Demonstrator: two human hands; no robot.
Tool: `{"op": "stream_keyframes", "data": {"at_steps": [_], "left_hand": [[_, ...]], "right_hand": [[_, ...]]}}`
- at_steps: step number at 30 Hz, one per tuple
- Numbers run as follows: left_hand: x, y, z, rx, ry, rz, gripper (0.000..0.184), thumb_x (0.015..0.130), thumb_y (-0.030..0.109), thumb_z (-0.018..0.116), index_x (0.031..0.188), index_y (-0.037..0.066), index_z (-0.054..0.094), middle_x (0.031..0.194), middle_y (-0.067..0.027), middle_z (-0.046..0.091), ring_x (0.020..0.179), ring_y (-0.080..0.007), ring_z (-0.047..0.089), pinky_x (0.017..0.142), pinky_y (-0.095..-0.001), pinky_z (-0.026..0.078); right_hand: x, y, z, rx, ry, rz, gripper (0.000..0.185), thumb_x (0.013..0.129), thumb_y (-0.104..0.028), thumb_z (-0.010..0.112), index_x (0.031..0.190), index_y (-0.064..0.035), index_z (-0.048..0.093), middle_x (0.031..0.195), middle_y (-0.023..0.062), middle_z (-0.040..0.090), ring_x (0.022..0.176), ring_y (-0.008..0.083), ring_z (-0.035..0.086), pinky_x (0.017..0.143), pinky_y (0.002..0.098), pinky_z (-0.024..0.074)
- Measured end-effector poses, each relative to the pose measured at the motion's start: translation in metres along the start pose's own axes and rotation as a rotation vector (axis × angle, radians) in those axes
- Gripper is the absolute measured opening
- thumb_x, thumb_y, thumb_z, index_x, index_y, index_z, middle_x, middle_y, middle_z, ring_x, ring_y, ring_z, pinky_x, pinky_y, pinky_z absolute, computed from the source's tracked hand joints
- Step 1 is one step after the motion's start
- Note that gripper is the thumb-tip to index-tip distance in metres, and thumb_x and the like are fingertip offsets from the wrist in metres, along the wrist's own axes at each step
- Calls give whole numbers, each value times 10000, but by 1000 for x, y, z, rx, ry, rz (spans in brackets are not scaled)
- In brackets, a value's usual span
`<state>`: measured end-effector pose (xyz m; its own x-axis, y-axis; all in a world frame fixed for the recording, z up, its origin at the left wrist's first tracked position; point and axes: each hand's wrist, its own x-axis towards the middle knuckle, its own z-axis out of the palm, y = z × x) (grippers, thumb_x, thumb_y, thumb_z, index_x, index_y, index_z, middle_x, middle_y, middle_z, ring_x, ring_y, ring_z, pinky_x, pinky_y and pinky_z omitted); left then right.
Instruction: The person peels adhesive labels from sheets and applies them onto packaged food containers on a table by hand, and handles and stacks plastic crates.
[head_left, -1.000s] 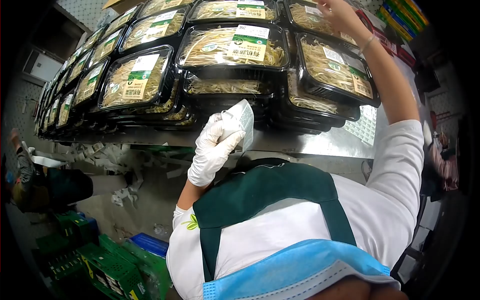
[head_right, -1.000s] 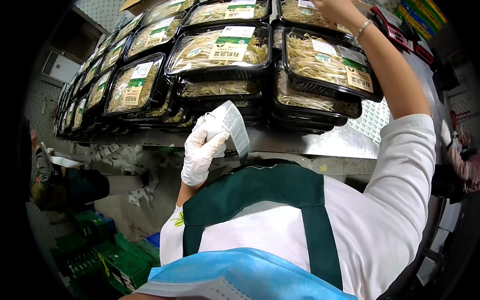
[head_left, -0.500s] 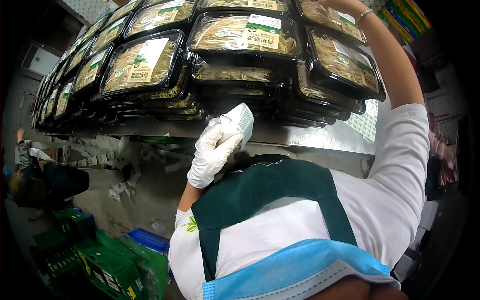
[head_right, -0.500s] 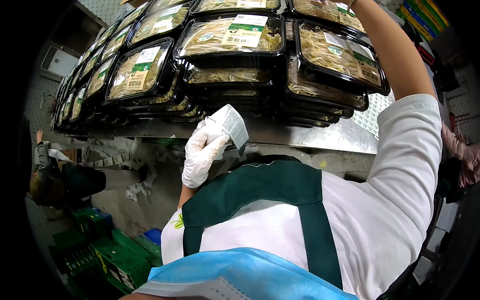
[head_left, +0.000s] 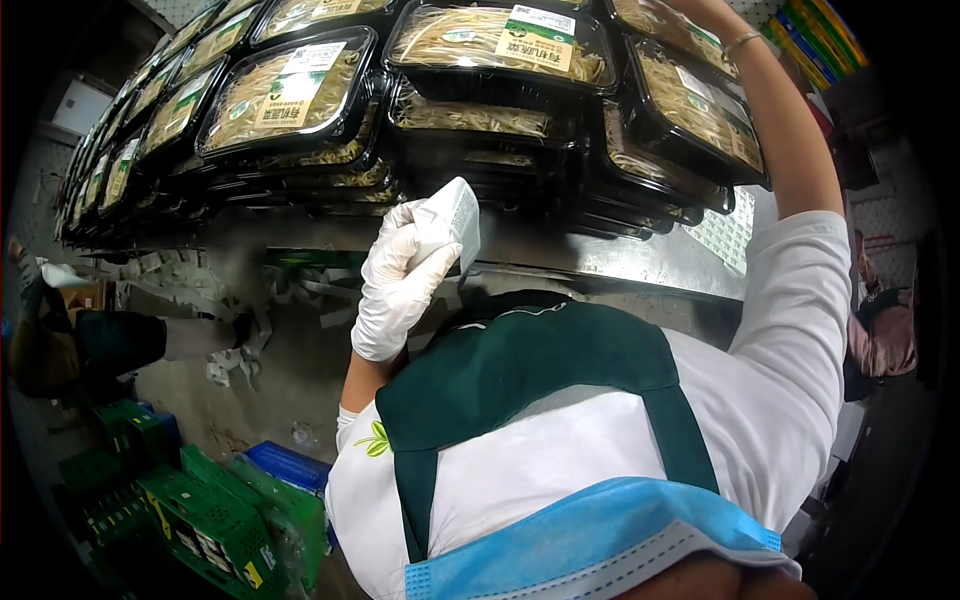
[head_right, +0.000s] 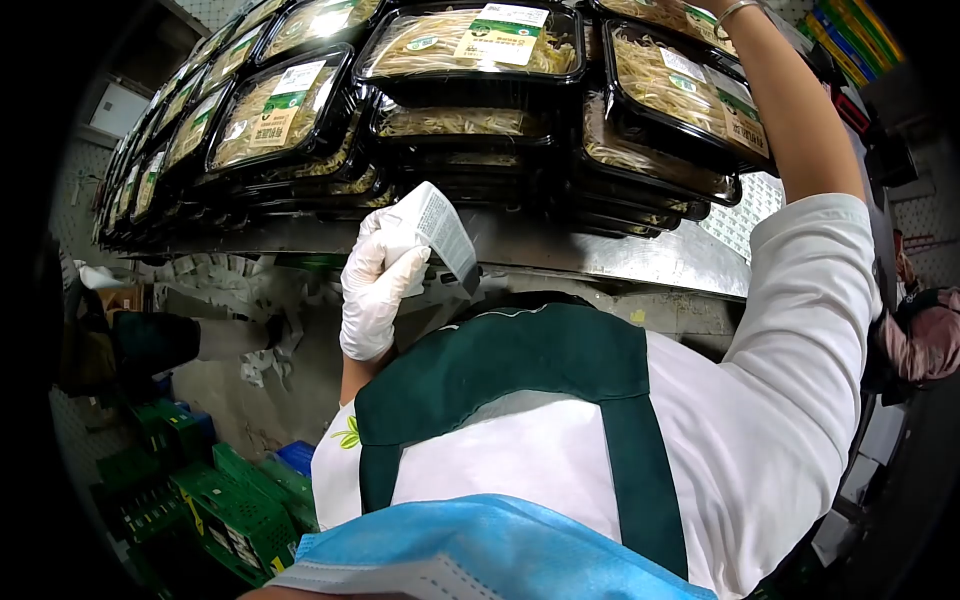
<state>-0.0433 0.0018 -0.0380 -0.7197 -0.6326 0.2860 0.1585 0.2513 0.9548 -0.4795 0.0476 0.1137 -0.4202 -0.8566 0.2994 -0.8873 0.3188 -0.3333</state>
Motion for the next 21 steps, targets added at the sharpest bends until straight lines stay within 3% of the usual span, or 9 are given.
{"op": "stream_keyframes", "data": {"at_steps": [2, 5, 6, 7, 8, 11, 13, 21], "left_hand": [[-3, -1, -2, -63, 18, 2, 150, 691, -45, 628, 813, 35, 596, 1007, -105, 532, 971, -198, 486, 821, -307, 400], [-3, 1, -10, -120, -5, -7, 105, 698, -58, 588, 762, 24, 594, 945, -107, 557, 883, -183, 507, 770, -293, 409], [-2, 2, -12, -112, -48, -16, 83, 708, -54, 568, 734, 20, 595, 907, -109, 571, 826, -170, 516, 743, -282, 411], [-3, -6, -8, -258, 15, -16, 125, 754, 39, 589, 631, 16, 582, 778, -101, 581, 724, -153, 502, 681, -268, 409], [-5, -7, -8, -256, 15, -13, 125, 754, 39, 589, 631, 16, 582, 778, -101, 581, 724, -153, 502, 681, -268, 409], [-9, -3, -10, -145, 36, -133, 294, 800, 145, 594, 535, 24, 550, 670, -78, 553, 678, -155, 496, 633, -272, 398], [-11, -2, -10, -98, 76, -186, 342, 818, 165, 588, 510, 23, 543, 632, -66, 543, 649, -156, 496, 616, -272, 391], [-15, -6, -4, -95, 148, -304, 234, 820, 99, 570, 618, -16, 555, 679, -65, 549, 643, -119, 484, 553, -247, 381]], "right_hand": [[5, 5, -11, 271, 42, -11, 123, 792, -128, 570, 859, -27, 549, 705, 27, 541, 642, 118, 493, 578, 268, 433], [3, 7, -14, 278, 116, -73, 167, 791, -118, 559, 925, -18, 555, 765, 58, 573, 683, 144, 520, 627, 282, 446], [2, 6, -10, 125, 72, -33, 182, 786, -111, 550, 945, -24, 567, 780, 76, 588, 701, 159, 534, 649, 286, 449], [6, 14, -5, -27, 29, 5, 203, 780, -104, 541, 965, -29, 579, 794, 94, 602, 720, 174, 548, 671, 290, 452], [9, 21, 2, -324, 70, -173, 227, 756, -98, 517, 958, -54, 612, 804, 117, 618, 752, 193, 564, 698, 297, 453], [-3, -16, 0, -363, -97, -45, 184, 732, -117, 525, 872, -63, 631, 749, 103, 615, 713, 178, 563, 659, 293, 458], [1, -9, 0, -125, -145, 114, 157, 718, -132, 552, 838, -62, 626, 717, 71, 610, 668, 154, 559, 611, 290, 459], [-3, 11, -1, 177, -226, 135, 163, 729, -137, 590, 859, -39, 597, 646, 39, 570, 540, 103, 517, 477, 249, 433]]}}
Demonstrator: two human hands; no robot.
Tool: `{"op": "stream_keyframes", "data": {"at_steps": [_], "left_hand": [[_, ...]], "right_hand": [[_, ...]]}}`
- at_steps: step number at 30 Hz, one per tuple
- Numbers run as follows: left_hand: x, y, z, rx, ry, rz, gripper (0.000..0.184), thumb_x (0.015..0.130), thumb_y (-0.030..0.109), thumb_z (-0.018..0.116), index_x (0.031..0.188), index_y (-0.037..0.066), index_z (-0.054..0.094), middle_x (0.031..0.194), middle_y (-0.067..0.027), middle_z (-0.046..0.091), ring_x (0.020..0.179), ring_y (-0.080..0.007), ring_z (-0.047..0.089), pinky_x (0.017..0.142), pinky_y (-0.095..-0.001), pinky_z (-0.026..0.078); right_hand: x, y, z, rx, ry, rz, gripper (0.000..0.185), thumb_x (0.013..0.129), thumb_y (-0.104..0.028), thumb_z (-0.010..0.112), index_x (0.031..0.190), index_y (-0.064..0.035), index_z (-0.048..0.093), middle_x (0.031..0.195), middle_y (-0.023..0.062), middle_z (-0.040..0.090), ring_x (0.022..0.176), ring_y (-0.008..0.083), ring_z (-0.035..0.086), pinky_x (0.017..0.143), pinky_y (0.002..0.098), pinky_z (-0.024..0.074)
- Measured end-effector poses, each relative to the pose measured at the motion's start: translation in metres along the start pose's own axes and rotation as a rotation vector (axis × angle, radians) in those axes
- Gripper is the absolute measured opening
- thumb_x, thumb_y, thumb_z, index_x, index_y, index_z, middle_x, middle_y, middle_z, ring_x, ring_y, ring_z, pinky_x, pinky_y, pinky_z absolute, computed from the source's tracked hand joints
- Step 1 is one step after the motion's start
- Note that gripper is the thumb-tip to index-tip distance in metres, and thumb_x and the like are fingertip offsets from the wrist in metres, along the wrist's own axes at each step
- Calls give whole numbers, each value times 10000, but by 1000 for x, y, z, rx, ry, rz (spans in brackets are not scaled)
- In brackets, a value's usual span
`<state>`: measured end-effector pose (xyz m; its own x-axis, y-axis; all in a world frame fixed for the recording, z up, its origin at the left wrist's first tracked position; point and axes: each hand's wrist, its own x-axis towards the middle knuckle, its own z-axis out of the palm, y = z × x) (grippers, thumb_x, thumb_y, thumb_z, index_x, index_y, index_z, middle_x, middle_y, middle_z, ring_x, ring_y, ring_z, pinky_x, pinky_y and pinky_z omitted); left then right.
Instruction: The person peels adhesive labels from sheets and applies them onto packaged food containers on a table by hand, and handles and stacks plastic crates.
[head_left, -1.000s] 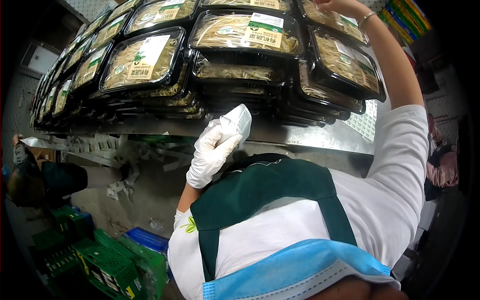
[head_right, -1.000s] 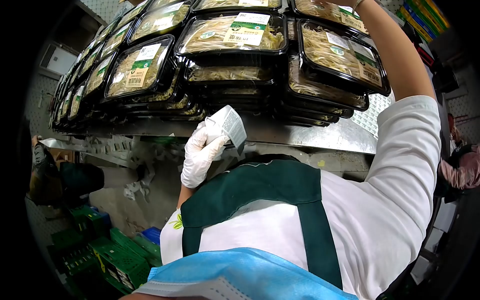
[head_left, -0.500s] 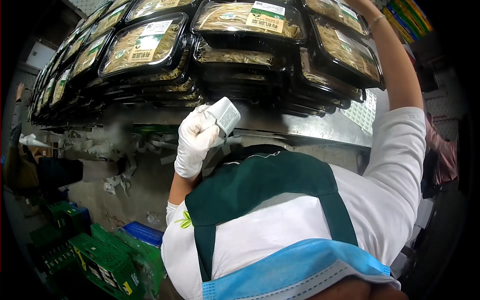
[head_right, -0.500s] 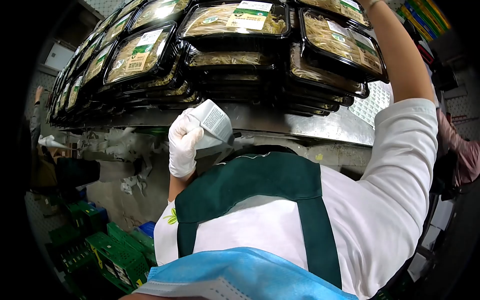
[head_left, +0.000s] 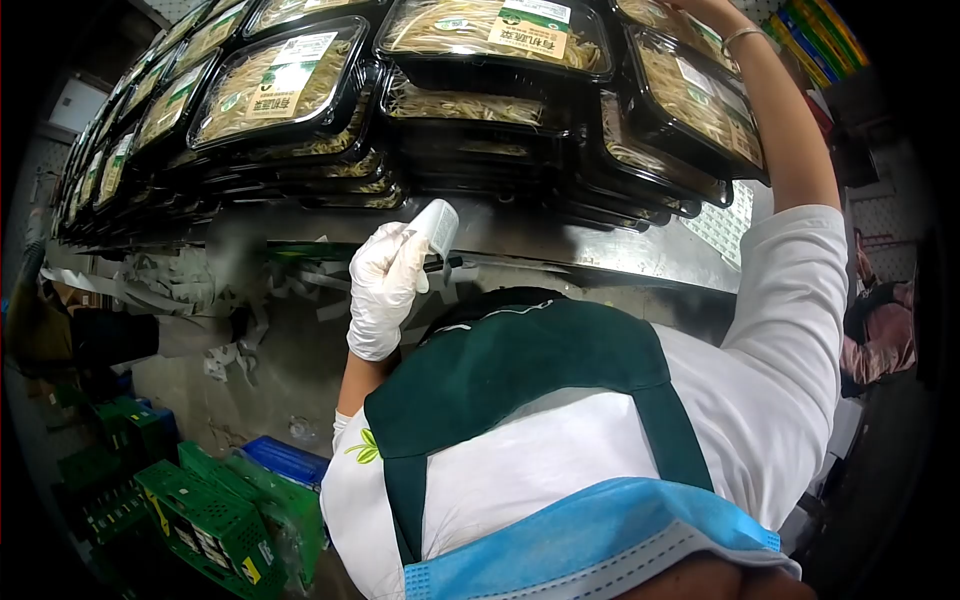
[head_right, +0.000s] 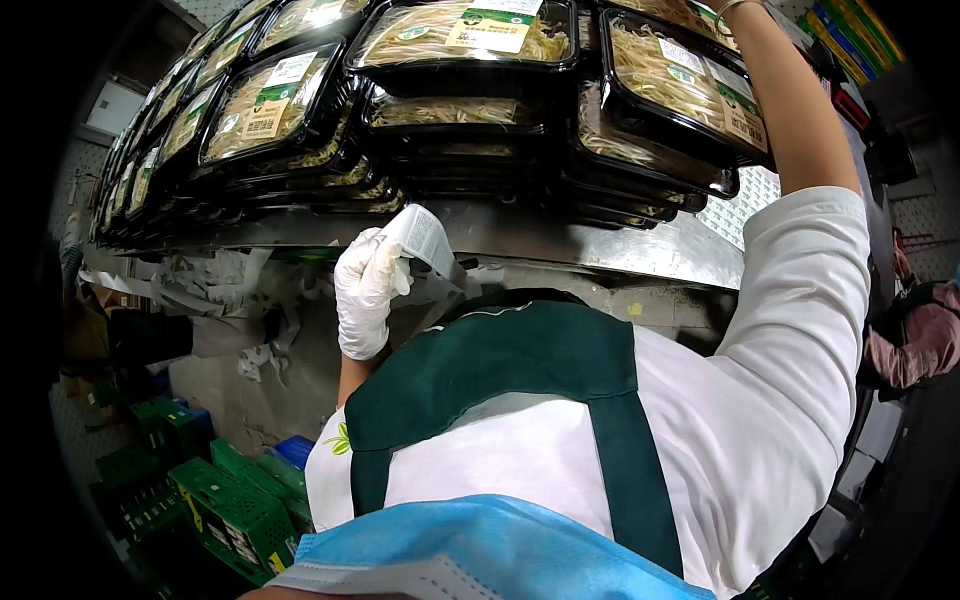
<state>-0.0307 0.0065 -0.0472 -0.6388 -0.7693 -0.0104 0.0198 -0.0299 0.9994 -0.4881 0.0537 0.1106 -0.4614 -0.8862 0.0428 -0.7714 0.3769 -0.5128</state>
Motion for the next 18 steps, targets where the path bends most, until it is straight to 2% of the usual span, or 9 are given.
{"op": "stream_keyframes", "data": {"at_steps": [3, 5, 6, 7, 9, 10, 11, 14, 18], "left_hand": [[5, -9, -4, 137, -38, 144, 178, 813, 71, 567, 659, -16, 547, 801, -91, 567, 662, -105, 489, 530, -232, 378], [6, 0, 2, 93, 14, 247, 177, 795, 36, 564, 629, -11, 525, 869, -101, 572, 677, -110, 495, 541, -230, 390], [8, -1, 0, 177, 20, 325, 170, 778, 10, 554, 615, -10, 514, 908, -113, 579, 691, -111, 504, 550, -233, 403], [9, 3, -1, 211, -7, 405, 160, 767, -4, 545, 610, -13, 517, 950, -115, 585, 702, -109, 517, 557, -230, 411], [5, 16, -6, 203, -64, 313, 136, 766, -9, 538, 630, -17, 548, 965, -117, 595, 735, -115, 535, 562, -226, 419], [0, 33, -3, 31, -21, 47, 102, 757, -10, 535, 673, -26, 591, 921, -112, 606, 703, -116, 542, 575, -235, 425], [6, 28, -13, 25, -79, 239, 121, 761, 46, 531, 766, -34, 622, 851, -96, 613, 661, -112, 546, 594, -242, 433], [17, 52, -34, -72, -210, 380, 234, 757, 168, 540, 823, -39, 626, 731, -61, 598, 632, -120, 549, 610, -245, 442], [35, 49, -46, -433, -398, 361, 230, 767, 204, 552, 799, -10, 629, 643, -27, 573, 549, -91, 514, 537, -197, 423]], "right_hand": [[-17, -23, 16, -81, 126, 87, 205, 762, -189, 607, 890, -30, 584, 645, 42, 563, 505, 98, 502, 428, 243, 408], [-24, -31, 27, 213, 172, 187, 261, 786, -248, 607, 898, -15, 571, 702, 65, 579, 578, 127, 527, 503, 274, 437], [-13, -22, 28, -187, 265, -43, 284, 803, -265, 587, 897, 2, 563, 766, 93, 586, 688, 162, 539, 611, 306, 450], [-9, -20, 25, -141, 200, 47, 253, 807, -232, 559, 911, -1, 564, 808, 123, 592, 772, 207, 541, 699, 330, 441], [12, 8, 24, -332, 288, -24, 198, 799, -160, 517, 924, -17, 571, 822, 148, 599, 763, 254, 557, 690, 350, 446], [19, 17, 21, -437, 322, -23, 182, 783, -96, 475, 919, -34, 579, 833, 168, 602, 785, 299, 560, 698, 370, 446], [19, 8, 15, -510, 389, -45, 183, 788, -94, 485, 935, -26, 571, 844, 160, 599, 787, 278, 558, 700, 355, 448], [-37, -88, 22, -282, 515, -399, 201, 804, -87, 516, 985, -3, 544, 876, 134, 588, 795, 217, 553, 705, 309, 453], [-144, -207, 99, 53, 250, -909, 252, 755, -75, 621, 989, -13, 554, 891, 91, 587, 733, 167, 565, 655, 266, 471]]}}
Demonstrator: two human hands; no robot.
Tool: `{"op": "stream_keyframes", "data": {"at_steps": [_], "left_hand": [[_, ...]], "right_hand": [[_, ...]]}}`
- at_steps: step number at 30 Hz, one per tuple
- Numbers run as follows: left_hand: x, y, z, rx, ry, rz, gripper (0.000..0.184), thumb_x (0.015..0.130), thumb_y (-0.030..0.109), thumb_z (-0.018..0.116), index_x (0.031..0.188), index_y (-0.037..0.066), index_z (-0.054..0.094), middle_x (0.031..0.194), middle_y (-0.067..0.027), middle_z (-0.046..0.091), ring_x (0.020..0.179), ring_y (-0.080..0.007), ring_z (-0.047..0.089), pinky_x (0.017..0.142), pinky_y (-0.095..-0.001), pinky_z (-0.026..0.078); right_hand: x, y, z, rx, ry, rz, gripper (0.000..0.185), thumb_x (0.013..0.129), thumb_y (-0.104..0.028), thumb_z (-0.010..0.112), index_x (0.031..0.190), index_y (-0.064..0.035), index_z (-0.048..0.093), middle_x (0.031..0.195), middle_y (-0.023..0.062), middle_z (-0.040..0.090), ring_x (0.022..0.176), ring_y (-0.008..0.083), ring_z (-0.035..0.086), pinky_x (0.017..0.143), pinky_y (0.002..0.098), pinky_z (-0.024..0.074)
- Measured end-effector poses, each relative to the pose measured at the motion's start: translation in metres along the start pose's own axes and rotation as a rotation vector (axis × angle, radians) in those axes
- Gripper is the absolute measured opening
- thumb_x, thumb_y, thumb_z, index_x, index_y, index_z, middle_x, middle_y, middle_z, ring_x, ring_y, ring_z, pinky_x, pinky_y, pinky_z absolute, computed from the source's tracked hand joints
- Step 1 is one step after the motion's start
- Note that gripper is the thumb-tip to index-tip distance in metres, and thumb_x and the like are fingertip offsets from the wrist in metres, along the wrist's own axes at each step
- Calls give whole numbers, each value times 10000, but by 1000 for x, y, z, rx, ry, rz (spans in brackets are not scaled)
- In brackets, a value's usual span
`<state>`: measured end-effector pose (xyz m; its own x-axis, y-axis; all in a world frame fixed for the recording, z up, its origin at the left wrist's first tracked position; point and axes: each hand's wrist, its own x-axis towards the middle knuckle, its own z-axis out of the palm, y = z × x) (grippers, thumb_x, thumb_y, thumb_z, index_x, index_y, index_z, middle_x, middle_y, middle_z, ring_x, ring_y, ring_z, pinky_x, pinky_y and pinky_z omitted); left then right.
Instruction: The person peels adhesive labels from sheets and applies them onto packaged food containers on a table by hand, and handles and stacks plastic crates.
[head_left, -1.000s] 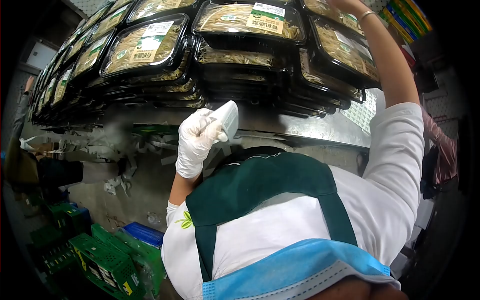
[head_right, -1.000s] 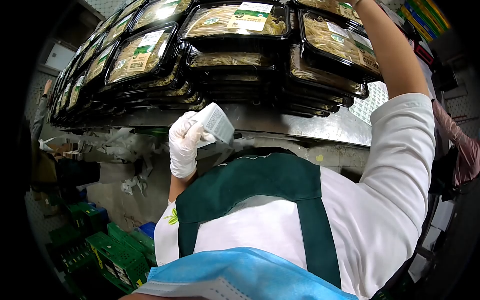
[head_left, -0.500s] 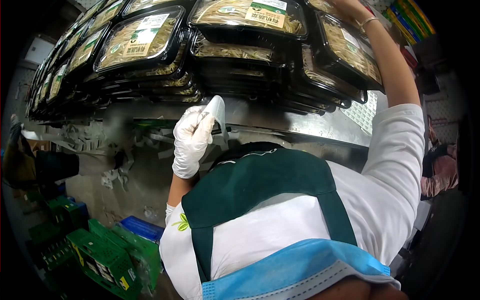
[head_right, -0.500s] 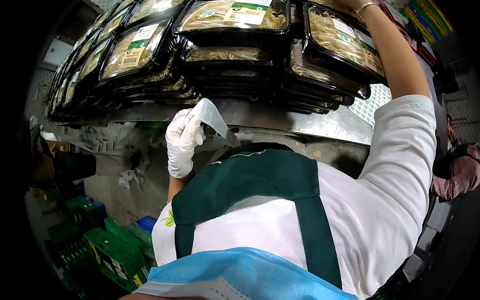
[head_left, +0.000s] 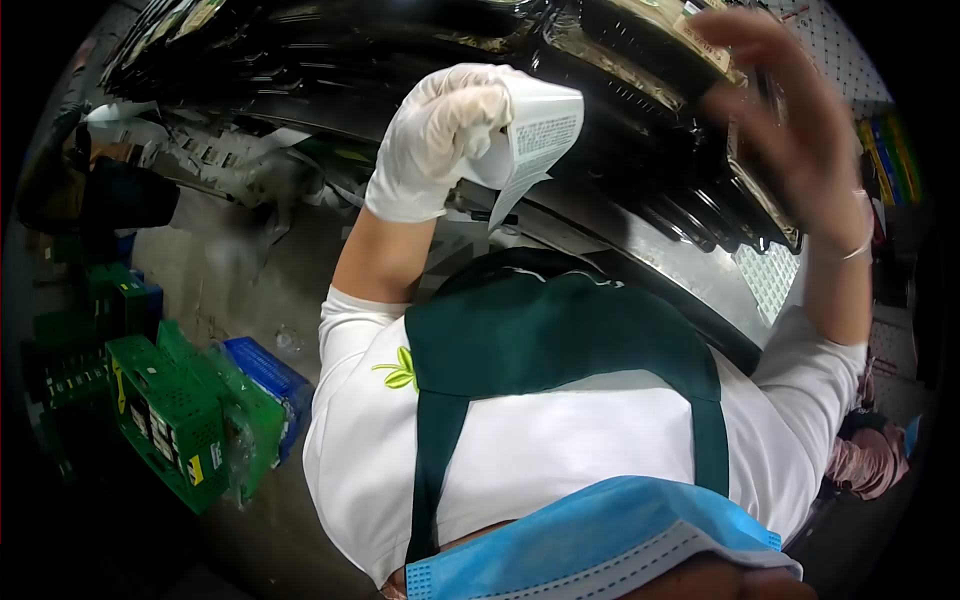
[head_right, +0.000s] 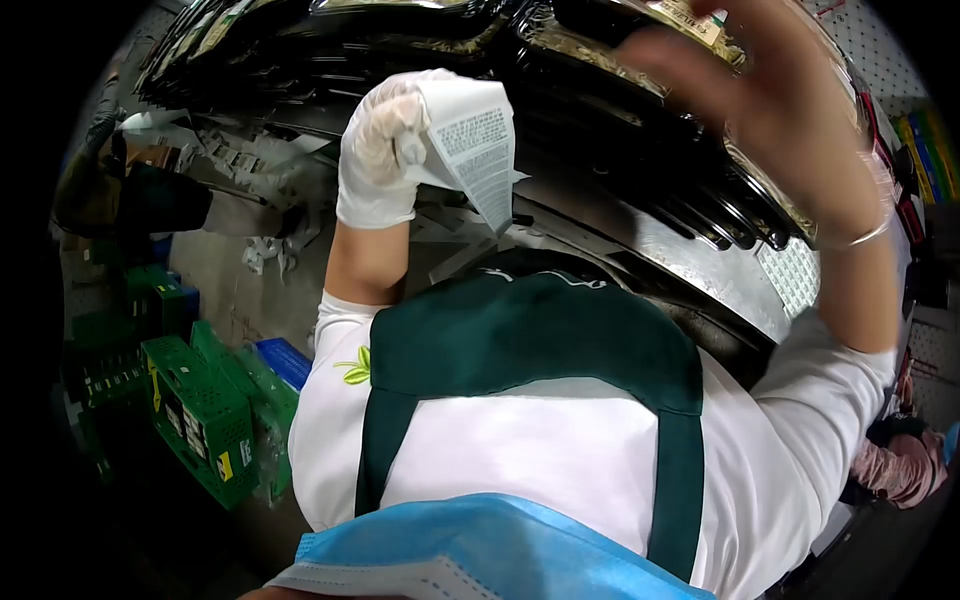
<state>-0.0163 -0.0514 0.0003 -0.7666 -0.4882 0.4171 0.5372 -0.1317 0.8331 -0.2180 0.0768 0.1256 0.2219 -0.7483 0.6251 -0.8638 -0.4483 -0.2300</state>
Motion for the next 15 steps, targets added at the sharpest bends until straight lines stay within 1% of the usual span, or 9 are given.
{"op": "stream_keyframes", "data": {"at_steps": [1, 3, 6, 9, 10, 11, 13, 14, 15], "left_hand": [[1, -7, -9, -74, -23, -2, 215, 778, 209, 557, 793, 7, 629, 637, -17, 573, 514, -70, 504, 497, -171, 414], [-2, 2, 19, -190, 279, 13, 222, 786, 195, 551, 840, -9, 622, 615, -12, 578, 497, -54, 509, 510, -168, 434], [-12, -3, -18, -247, -31, -102, 303, 807, 168, 503, 991, -69, 543, 925, -181, 611, 829, -250, 614, 756, -343, 504], [-22, -2, -28, -149, -5, -137, 307, 836, 198, 501, 985, -66, 551, 906, -168, 618, 814, -236, 619, 749, -319, 506], [-26, 0, -28, -80, 31, -152, 315, 852, 217, 500, 977, -66, 556, 895, -162, 622, 810, -229, 621, 745, -303, 506], [-27, -2, -28, -84, 26, -154, 315, 852, 217, 500, 977, -66, 556, 895, -162, 622, 810, -229, 621, 745, -303, 506], [-29, -6, -26, -186, 109, -135, 334, 869, 253, 498, 962, -61, 563, 814, -123, 624, 725, -187, 608, 647, -247, 495], [-32, 2, -35, -158, -60, -161, 347, 875, 289, 498, 938, -45, 573, 739, -81, 602, 648, -139, 558, 588, -216, 443], [-32, 7, -36, -161, -71, -166, 347, 875, 289, 498, 938, -45, 573, 739, -81, 602, 648, -139, 558, 588, -216, 443]], "right_hand": [[-4, -11, 24, 48, 4, -89, 267, 725, -63, 655, 973, -26, 563, 879, 81, 584, 695, 169, 573, 622, 263, 477], [-12, -23, 62, 126, 6, -159, 278, 697, -30, 680, 951, -37, 566, 842, 67, 564, 649, 163, 576, 579, 251, 478], [-19, -31, 89, 297, -4, 6, 225, 706, 11, 659, 908, -38, 573, 759, 52, 522, 619, 145, 551, 550, 240, 462], [-19, -33, 102, 324, 14, 101, 207, 710, 1, 660, 895, -44, 581, 747, 48, 525, 604, 138, 547, 543, 239, 459], [-18, -37, 101, 297, 6, 188, 240, 689, -50, 694, 902, -47, 584, 793, 59, 536, 664, 170, 563, 591, 253, 471], [-13, -41, 99, 169, 48, 54, 302, 659, -103, 726, 917, -50, 580, 852, 78, 539, 739, 209, 563, 648, 282, 475], [-11, -47, 109, 85, 34, -34, 345, 632, -128, 743, 922, -53, 572, 890, 94, 533, 784, 238, 550, 685, 308, 471], [-14, -50, 115, 122, -8, 2, 338, 640, -103, 732, 928, -59, 561, 884, 90, 533, 741, 229, 550, 651, 296, 475], [-15, -50, 120, 158, 16, 53, 273, 642, -61, 716, 874, -52, 573, 817, 72, 539, 692, 219, 549, 607, 277, 475]]}}
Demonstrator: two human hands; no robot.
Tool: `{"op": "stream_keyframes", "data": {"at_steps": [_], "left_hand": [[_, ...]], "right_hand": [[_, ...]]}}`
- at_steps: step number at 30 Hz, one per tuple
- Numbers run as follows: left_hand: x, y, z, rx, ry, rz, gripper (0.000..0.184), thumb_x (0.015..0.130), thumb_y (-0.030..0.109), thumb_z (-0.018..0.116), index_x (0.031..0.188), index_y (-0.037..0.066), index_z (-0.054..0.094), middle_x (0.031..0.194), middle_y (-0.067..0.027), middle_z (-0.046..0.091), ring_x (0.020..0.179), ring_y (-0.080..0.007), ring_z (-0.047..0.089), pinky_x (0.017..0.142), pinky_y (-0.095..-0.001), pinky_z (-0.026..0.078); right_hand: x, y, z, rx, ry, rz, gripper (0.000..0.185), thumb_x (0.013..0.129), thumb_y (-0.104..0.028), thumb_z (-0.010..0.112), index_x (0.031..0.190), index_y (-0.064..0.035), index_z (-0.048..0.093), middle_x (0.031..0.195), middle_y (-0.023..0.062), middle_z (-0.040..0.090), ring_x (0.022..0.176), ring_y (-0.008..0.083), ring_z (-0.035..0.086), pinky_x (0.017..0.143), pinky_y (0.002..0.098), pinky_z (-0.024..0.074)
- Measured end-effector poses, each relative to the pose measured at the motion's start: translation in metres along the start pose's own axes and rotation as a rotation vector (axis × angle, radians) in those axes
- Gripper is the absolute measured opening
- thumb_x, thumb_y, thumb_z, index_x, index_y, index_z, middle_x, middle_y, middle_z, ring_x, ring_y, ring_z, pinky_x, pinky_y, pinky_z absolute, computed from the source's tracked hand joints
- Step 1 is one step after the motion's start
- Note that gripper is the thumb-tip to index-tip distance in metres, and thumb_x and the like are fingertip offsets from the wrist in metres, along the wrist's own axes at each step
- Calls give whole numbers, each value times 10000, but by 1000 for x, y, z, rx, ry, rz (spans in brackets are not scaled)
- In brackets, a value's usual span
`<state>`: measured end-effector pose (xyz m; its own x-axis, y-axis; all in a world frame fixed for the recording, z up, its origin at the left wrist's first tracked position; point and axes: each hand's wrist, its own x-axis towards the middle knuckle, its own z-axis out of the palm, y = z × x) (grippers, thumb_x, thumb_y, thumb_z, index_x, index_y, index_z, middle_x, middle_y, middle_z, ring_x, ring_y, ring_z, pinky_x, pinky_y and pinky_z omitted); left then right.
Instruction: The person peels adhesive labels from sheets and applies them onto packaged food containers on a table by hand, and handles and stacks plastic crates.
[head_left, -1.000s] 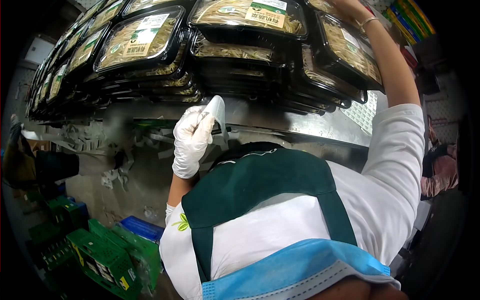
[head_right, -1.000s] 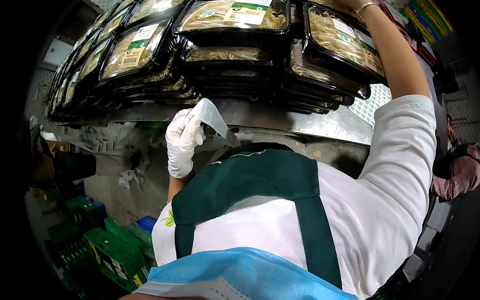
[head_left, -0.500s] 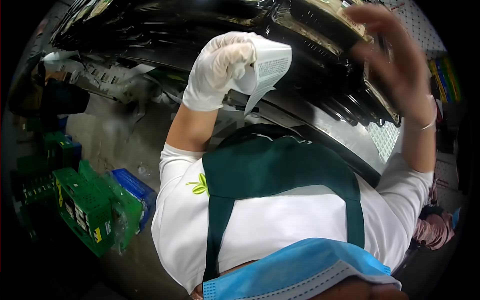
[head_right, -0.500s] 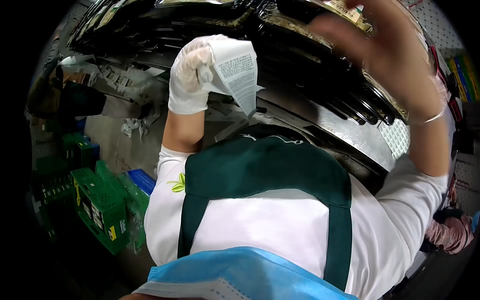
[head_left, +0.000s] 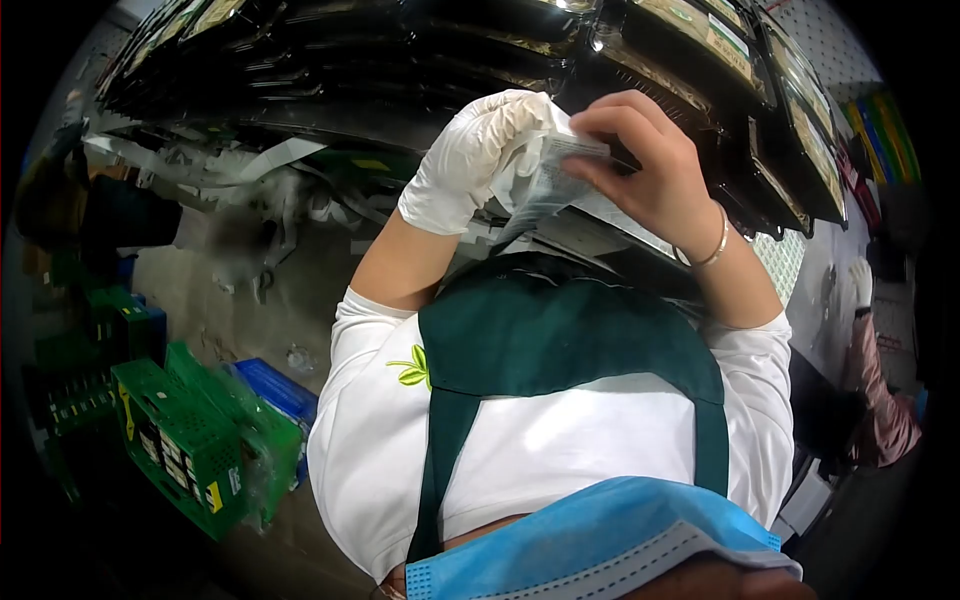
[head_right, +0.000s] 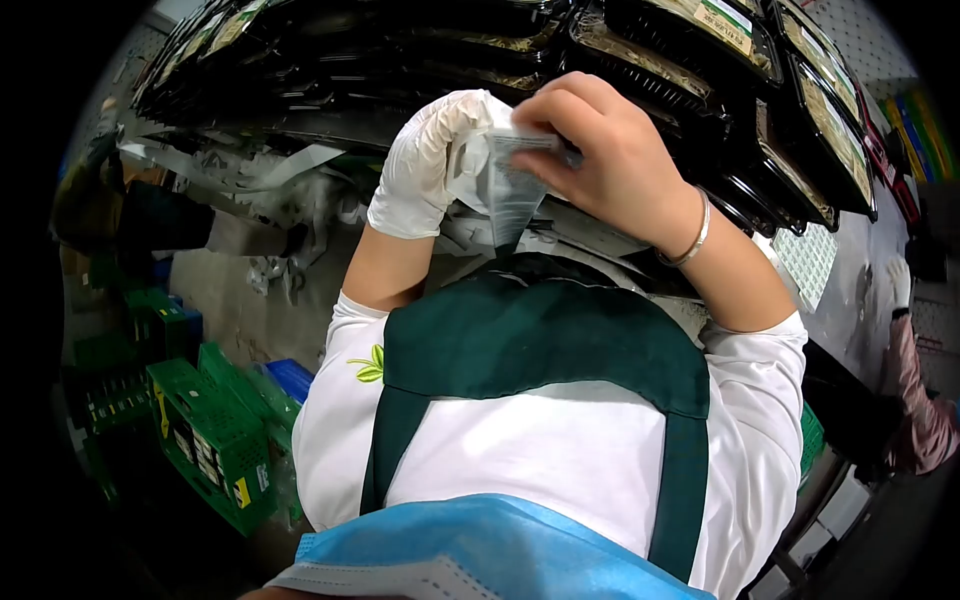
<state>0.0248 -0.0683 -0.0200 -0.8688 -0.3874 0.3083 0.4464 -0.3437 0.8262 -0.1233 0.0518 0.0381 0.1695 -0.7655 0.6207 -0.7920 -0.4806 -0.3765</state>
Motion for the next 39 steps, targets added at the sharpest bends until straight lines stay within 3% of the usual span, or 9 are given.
{"op": "stream_keyframes", "data": {"at_steps": [3, 6, 9, 12, 17, 23, 27, 34, 39], "left_hand": [[-2, 13, 5, 349, 57, 86, 394, 864, 381, 519, 772, 4, 589, 636, -24, 546, 559, -80, 489, 497, -216, 391], [-17, 30, 5, 1275, 667, 466, 245, 743, 217, 666, 864, 18, 590, 822, -102, 623, 795, -205, 601, 754, -294, 446], [-24, 44, 46, 1566, 230, 684, 544, 661, 196, 693, 1136, 49, 472, 1195, -164, 475, 1089, -306, 460, 1017, -472, 179], [-4, 20, 57, 1407, 47, 558, 651, 640, 88, 702, 1227, 59, 422, 1124, -153, 518, 1067, -267, 494, 980, -421, 280], [20, -12, 57, 284, 98, 89, 173, 818, -24, 548, 986, -7, 585, 943, -62, 605, 867, -113, 563, 784, -232, 471], [34, -26, 61, 638, 311, 214, 216, 841, 197, 590, 752, 1, 598, 644, 0, 576, 610, -66, 511, 540, -221, 409], [45, -40, 85, 425, 31, 178, 392, 747, 62, 677, 1048, -5, 434, 967, -104, 593, 844, -126, 582, 737, -252, 475], [55, -38, 58, 825, 30, 35, 349, 854, -19, 456, 1192, -32, 369, 968, -119, 565, 863, -146, 571, 774, -269, 463], [41, -49, 48, 535, 182, -217, 245, 833, -41, 480, 1078, -42, 477, 985, -116, 588, 895, -160, 576, 809, -279, 461]], "right_hand": [[-3, 3, 4, -37, 51, -2, 183, 670, -40, 702, 811, -37, 586, 720, 44, 543, 616, 155, 544, 550, 237, 460], [-6, -1, 0, 314, 60, 421, 128, 735, -91, 692, 773, -15, 595, 653, 1, 560, 564, 37, 490, 521, 181, 420], [-6, -5, -11, 377, 17, 531, 123, 747, -95, 682, 782, -12, 599, 651, -11, 564, 573, 32, 489, 522, 174, 416], [-7, -5, -21, 416, -25, 543, 117, 759, -96, 669, 805, -7, 608, 653, -12, 569, 578, 27, 485, 519, 170, 409], [-17, -3, -39, 292, -39, 474, 144, 751, -113, 679, 820, -3, 616, 672, 27, 591, 576, 61, 529, 516, 194, 431], [-17, 14, -53, -125, 87, 36, 104, 658, -66, 695, 707, -58, 605, 672, 49, 580, 621, 219, 555, 545, 297, 460], [-12, 25, -99, -206, 65, 4, 112, 662, -5, 696, 730, -56, 621, 680, 40, 605, 601, 168, 560, 531, 270, 450], [50, 245, -290, -668, -110, 851, 343, 818, -318, 530, 878, 11, 604, 801, 154, 628, 726, 250, 583, 655, 350, 454], [12, 392, -288, -996, -247, 747, 247, 828, -271, 514, 936, -61, 587, 821, 153, 629, 757, 284, 599, 671, 365, 465]]}}
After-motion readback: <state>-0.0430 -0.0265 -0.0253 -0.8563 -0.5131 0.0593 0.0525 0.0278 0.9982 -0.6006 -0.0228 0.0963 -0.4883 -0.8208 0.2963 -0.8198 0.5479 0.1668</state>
